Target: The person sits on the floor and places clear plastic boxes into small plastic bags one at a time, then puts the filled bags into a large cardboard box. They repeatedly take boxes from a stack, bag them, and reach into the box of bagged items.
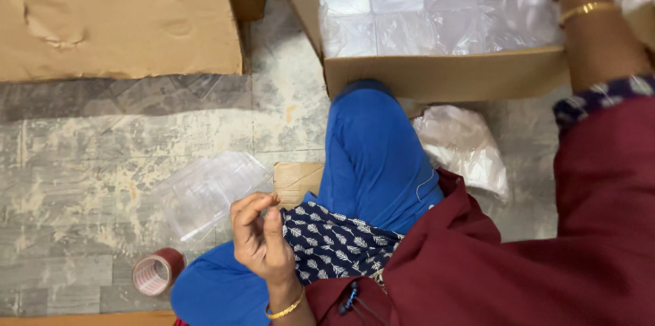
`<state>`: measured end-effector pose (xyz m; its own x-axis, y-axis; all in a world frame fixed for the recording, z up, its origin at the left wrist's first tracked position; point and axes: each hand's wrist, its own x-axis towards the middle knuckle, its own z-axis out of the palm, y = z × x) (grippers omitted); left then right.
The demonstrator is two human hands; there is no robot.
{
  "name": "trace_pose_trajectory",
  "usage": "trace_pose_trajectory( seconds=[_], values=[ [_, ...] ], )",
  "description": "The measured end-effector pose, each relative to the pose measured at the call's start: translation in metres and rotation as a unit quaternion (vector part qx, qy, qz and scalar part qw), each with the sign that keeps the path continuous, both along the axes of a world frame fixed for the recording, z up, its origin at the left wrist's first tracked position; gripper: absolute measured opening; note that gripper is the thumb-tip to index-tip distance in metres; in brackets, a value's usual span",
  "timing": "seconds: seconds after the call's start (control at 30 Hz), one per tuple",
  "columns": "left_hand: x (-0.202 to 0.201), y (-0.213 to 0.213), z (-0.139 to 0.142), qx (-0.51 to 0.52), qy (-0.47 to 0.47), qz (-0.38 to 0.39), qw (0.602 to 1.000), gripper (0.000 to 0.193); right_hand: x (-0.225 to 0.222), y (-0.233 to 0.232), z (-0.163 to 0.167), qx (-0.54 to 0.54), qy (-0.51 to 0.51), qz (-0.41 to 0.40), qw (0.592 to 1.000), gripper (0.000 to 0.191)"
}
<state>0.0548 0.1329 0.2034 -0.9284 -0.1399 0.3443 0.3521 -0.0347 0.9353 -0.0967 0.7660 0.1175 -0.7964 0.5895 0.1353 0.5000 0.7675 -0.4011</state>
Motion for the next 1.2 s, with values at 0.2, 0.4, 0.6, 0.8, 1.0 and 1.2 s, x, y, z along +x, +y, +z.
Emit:
trace_pose_trajectory(
  seconds=[0.2, 0.4, 0.6, 0.8, 1.0, 1.2],
  values=[
    [0.009, -0.011, 0.018, -0.011, 0.004, 0.02, 1.0, 0.017, 0.002, -0.119, 0.045, -0.415, 0.294, 0.245, 0.825, 0.021],
    [0.008, 0.002, 0.055, -0.163, 0.088, -0.01, 0.983, 0.031, 0.054, -0.332, 0.09, -0.668, 0.238, 0.438, 0.552, 0.041],
    [0.01, -0.002, 0.072, -0.202, 0.118, -0.001, 0.972, 0.038, 0.099, -0.462, 0.114, -0.801, 0.182, 0.426, 0.38, 0.037],
    [0.019, -0.019, 0.057, -0.119, 0.087, 0.031, 0.989, 0.013, 0.11, -0.47, 0.121, -0.722, 0.15, 0.463, 0.492, 0.055],
    [0.025, -0.026, 0.046, -0.054, 0.102, 0.047, 0.992, 0.018, 0.114, -0.463, 0.113, -0.593, 0.082, 0.469, 0.649, 0.029],
    [0.023, -0.03, 0.021, 0.148, 0.122, -0.058, 0.98, 0.022, 0.108, -0.472, 0.09, -0.605, 0.149, 0.499, 0.603, 0.018]
  ],
)
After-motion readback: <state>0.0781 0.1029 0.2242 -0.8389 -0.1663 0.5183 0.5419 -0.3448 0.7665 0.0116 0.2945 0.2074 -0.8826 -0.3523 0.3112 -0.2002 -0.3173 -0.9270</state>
